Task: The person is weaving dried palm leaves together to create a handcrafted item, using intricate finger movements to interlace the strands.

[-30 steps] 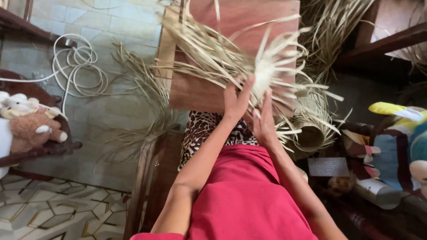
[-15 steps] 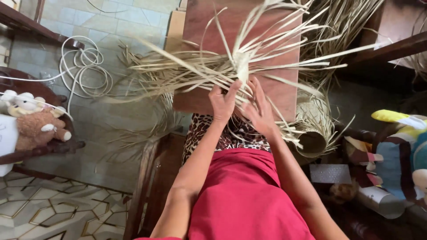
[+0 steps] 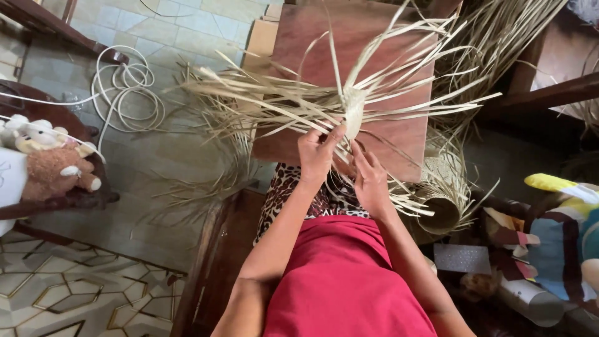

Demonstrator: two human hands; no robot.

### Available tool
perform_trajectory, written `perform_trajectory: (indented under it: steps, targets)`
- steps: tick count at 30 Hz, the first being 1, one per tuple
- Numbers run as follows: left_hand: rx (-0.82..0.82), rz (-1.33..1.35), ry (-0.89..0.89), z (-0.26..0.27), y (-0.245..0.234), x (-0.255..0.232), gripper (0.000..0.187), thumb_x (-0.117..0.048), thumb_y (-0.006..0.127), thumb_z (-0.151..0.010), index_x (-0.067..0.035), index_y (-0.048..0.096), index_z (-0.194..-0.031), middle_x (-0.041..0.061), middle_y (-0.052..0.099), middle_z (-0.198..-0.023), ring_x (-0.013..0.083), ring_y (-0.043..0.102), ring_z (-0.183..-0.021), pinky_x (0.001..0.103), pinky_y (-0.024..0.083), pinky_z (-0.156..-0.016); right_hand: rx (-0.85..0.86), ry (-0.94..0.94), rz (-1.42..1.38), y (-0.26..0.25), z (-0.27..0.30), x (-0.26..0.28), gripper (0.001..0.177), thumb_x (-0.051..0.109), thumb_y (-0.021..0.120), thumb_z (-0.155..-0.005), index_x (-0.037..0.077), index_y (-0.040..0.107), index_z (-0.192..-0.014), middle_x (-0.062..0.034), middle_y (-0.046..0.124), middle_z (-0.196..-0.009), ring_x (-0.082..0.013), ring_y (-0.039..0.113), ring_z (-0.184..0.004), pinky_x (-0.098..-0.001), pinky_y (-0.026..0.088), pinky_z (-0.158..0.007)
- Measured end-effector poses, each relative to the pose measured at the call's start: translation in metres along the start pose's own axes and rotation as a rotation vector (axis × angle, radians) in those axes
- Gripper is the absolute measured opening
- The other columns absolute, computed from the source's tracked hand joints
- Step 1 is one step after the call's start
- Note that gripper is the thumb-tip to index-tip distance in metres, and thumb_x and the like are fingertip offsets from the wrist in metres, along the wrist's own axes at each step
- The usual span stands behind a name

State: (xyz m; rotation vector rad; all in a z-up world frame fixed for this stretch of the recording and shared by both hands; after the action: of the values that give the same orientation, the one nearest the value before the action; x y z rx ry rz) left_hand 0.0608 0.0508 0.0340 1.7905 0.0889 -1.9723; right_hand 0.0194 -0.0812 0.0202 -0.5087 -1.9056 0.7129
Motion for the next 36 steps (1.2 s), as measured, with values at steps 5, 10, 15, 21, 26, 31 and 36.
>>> perform_trajectory:
  steps: [5,10,15,21,26,31,36]
  targets:
    - [0.055,0.066,-0.085,0.001,-0.003,0.030,0.009,-0.014,0.080,-0.077,-0.009,0.073,-0.082,-0.003,0.066,-0.073,0.0019,0.048,-0.074,0.024,0.048,-0.069,0.021,0.187,-0.177,-0.003,0.013,-0.044,0.039,0.005,0.056,-0.089,0.005,0.056,-0.128,-0.0209,0.063,-0.092,-0.0390,0.063,-0.089,-0.0586,0.041,-0.091]
    - [0.084,0.108,-0.109,0.013,0.003,0.024,0.008,-0.012,0.079,-0.078,-0.011,0.074,-0.085,-0.002,0.068,-0.076,0.0020,0.050,-0.078,0.025,0.049,-0.074,-0.193,0.207,-0.189,-0.043,-0.017,-0.025,0.023,0.016,0.056,-0.097,0.006,0.065,-0.115,-0.0116,0.068,-0.090,-0.0277,0.067,-0.089,-0.0392,0.049,-0.084]
    - [0.047,0.113,-0.188,0.019,0.004,0.016,0.011,-0.010,0.080,-0.075,-0.004,0.074,-0.081,0.002,0.066,-0.067,0.0045,0.050,-0.070,0.026,0.050,-0.064,-0.204,0.040,-0.113,-0.028,-0.027,0.005,0.016,0.000,0.070,-0.084,0.008,0.074,-0.099,-0.0117,0.070,-0.084,-0.0270,0.069,-0.078,-0.0355,0.054,-0.074]
    - [0.042,0.145,-0.206,0.029,0.013,-0.010,0.013,-0.007,0.082,-0.070,-0.004,0.069,-0.073,0.003,0.065,-0.064,0.0049,0.054,-0.060,0.023,0.051,-0.053,-0.095,0.051,-0.092,-0.042,-0.028,-0.011,0.026,-0.008,0.062,-0.086,0.010,0.072,-0.102,-0.0117,0.068,-0.086,-0.0282,0.064,-0.078,-0.0403,0.051,-0.081]
    - [0.084,0.162,-0.147,0.020,0.011,0.024,0.012,-0.003,0.079,-0.071,-0.006,0.068,-0.070,0.002,0.059,-0.056,0.0082,0.050,-0.046,0.021,0.045,-0.044,0.017,-0.061,-0.041,-0.069,-0.072,0.039,0.029,-0.009,0.059,-0.086,0.010,0.070,-0.104,-0.0122,0.063,-0.088,-0.0327,0.063,-0.081,-0.0400,0.051,-0.076]
    - [0.081,-0.098,0.148,0.015,0.007,0.032,0.012,-0.010,0.081,-0.071,-0.013,0.071,-0.074,-0.003,0.058,-0.063,0.0044,0.043,-0.064,0.019,0.039,-0.064,0.244,-0.083,-0.026,-0.061,-0.090,0.033,0.012,-0.003,0.062,-0.086,0.001,0.066,-0.097,-0.0204,0.061,-0.085,-0.0417,0.061,-0.078,-0.0471,0.050,-0.071]
    - [0.145,-0.053,0.107,0.018,0.008,0.004,0.009,-0.012,0.079,-0.077,-0.011,0.071,-0.082,0.000,0.066,-0.073,0.0038,0.046,-0.070,0.020,0.040,-0.066,0.369,0.093,-0.107,-0.072,-0.095,0.033,0.008,0.001,0.063,-0.086,0.004,0.063,-0.094,-0.0209,0.060,-0.085,-0.0424,0.062,-0.080,-0.0474,0.049,-0.071]
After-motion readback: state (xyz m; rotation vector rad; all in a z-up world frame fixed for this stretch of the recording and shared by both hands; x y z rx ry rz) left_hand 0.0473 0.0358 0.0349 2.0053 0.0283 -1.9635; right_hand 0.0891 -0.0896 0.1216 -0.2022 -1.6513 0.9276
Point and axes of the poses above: each hand's wrist, its own z-axis away from the middle knuckle, its own y-axis out of the palm, x = y × z, the point moved 4 cm from there along -z, towards the middle knuckle
